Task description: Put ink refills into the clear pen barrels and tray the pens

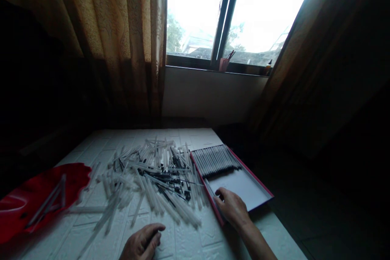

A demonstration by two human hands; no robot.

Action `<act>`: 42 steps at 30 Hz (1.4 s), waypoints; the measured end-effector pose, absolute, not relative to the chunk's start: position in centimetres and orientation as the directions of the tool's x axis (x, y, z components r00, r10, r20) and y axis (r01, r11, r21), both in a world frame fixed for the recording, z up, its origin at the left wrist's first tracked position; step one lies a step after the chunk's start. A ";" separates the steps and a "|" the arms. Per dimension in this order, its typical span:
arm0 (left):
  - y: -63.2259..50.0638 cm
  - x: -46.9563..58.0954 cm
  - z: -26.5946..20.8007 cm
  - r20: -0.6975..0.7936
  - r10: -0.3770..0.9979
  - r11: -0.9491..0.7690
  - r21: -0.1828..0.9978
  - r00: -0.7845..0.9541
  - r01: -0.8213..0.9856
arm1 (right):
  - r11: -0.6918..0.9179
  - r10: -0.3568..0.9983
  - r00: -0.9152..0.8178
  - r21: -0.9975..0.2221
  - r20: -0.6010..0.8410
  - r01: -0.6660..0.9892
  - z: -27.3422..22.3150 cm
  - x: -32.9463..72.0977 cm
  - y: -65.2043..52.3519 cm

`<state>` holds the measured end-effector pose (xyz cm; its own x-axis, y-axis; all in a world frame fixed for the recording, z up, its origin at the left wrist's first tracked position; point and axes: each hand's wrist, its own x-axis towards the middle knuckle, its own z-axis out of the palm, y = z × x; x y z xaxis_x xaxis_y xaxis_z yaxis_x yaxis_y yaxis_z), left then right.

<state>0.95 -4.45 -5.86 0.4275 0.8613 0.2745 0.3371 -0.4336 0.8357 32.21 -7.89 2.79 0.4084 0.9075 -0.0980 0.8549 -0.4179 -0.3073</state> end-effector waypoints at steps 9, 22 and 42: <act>-4.2 0.5 -5.6 0.251 0.822 -0.464 0.816 0.511 0.346 | -0.375 0.927 0.366 -0.274 -0.086 0.886 2.3 31.8 -8.3; -4.2 0.6 -5.4 0.271 0.823 -0.477 0.806 0.499 0.350 | -0.160 0.985 0.170 -0.219 0.029 0.963 4.2 27.8 -5.7; -4.7 1.1 -4.0 0.253 0.823 -0.469 0.808 0.509 0.357 | -0.089 0.996 0.089 -0.106 -0.008 0.990 2.3 25.2 -3.7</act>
<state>1.10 -4.67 -4.00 0.5091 0.8226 0.2533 0.3566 -0.4694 0.8078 25.21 -3.69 2.31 0.0891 0.9960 -0.0081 0.9903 -0.0894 -0.1061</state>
